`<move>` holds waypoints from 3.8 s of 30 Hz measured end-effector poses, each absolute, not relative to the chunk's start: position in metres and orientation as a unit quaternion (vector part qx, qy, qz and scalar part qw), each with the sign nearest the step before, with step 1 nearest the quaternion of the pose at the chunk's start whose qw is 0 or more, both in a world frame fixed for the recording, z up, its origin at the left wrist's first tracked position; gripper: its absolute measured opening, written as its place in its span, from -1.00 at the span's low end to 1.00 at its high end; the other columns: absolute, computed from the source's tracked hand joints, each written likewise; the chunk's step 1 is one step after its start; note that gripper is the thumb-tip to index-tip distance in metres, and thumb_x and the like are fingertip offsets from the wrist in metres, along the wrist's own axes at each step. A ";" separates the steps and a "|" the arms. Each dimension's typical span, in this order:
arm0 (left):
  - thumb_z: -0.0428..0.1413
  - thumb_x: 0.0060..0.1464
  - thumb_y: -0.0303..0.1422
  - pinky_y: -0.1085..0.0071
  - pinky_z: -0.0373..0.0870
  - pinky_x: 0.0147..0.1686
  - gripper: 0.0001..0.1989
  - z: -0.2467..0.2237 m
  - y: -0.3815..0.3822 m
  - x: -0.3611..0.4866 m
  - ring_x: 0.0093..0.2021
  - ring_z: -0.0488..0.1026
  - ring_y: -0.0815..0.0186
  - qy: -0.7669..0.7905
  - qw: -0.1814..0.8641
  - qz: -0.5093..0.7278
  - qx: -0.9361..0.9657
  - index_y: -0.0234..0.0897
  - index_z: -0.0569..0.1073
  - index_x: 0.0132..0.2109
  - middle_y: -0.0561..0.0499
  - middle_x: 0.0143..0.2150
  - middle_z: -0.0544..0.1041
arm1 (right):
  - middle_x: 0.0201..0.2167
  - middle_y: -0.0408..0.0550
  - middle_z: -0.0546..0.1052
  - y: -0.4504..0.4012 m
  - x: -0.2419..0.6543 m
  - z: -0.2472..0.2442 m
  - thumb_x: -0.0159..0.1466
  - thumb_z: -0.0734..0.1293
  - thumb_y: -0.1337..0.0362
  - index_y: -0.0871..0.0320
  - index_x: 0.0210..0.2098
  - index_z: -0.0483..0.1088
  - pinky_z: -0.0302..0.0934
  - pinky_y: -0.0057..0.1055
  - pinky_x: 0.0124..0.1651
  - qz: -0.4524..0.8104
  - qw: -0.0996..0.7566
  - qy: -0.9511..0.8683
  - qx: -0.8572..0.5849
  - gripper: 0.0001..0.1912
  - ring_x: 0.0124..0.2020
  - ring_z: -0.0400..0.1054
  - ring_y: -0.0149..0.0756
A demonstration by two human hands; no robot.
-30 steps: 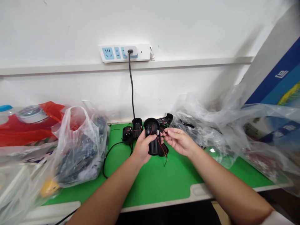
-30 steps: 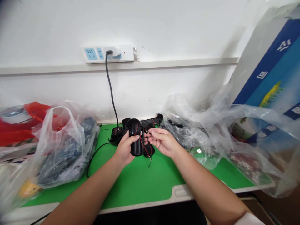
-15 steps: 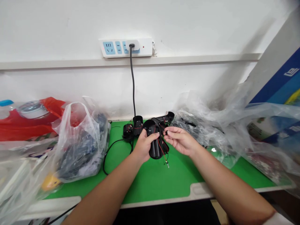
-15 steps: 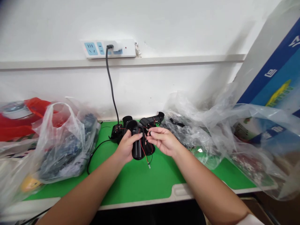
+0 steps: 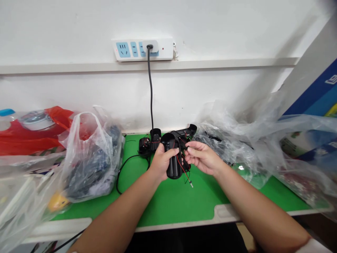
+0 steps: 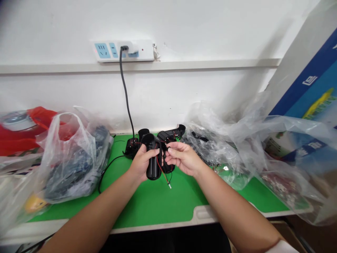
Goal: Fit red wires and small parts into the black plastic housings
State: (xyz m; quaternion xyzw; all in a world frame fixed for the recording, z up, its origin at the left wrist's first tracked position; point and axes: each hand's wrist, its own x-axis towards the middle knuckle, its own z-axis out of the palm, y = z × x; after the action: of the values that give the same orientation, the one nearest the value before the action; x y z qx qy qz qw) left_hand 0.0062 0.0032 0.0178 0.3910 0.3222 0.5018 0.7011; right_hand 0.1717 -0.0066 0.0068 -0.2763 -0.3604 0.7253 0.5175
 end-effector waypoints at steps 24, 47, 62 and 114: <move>0.23 -0.14 -0.40 0.28 0.48 -0.55 -0.35 0.012 0.002 0.010 -0.52 0.43 0.35 0.347 0.672 0.510 0.410 -0.03 0.17 0.10 0.08 -0.27 0.41 | -0.38 -0.06 0.58 -0.007 0.171 0.010 -0.02 0.50 0.37 0.20 -0.27 0.52 0.43 -0.56 -0.30 0.701 0.528 -0.353 -0.324 -0.72 -0.45 0.48 -0.45; 0.24 -0.18 -0.46 0.29 0.41 -0.16 -0.37 0.008 0.006 0.009 -0.18 0.42 0.27 0.342 0.620 0.517 0.481 -0.09 0.27 0.08 0.03 -0.14 0.44 | -0.28 -0.10 0.51 -0.005 0.175 0.003 -0.11 0.53 0.30 0.16 -0.39 0.55 0.32 -0.37 -0.16 0.600 0.532 -0.462 -0.379 -0.75 -0.37 0.40 -0.44; 0.20 -0.15 -0.51 0.24 0.25 0.05 -0.48 0.012 0.004 0.009 -0.02 0.36 0.21 0.331 0.532 0.534 0.567 -0.13 0.34 0.02 0.01 -0.05 0.42 | -0.44 -0.14 0.55 -0.007 0.167 0.002 -0.15 0.55 0.37 0.17 -0.36 0.51 0.36 -0.44 -0.28 0.652 0.566 -0.341 -0.373 -0.68 -0.44 0.43 -0.44; 0.13 -0.12 -0.53 0.35 0.33 -0.06 -0.46 0.001 0.012 0.008 -0.14 0.41 0.34 0.343 0.471 0.571 0.578 -0.21 0.23 0.05 0.02 -0.09 0.41 | -0.50 -0.12 0.30 -0.024 0.139 -0.001 0.32 0.13 0.26 0.17 -0.44 0.36 0.15 -0.44 -0.36 0.209 0.492 -0.729 -0.428 -0.72 -0.44 0.22 -0.39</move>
State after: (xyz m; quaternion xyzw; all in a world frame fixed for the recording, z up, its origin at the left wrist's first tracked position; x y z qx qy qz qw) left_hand 0.0078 0.0124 0.0012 0.5784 0.3431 0.5709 0.4710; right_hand 0.1394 -0.0240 -0.0011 -0.4276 -0.7290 0.2091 0.4919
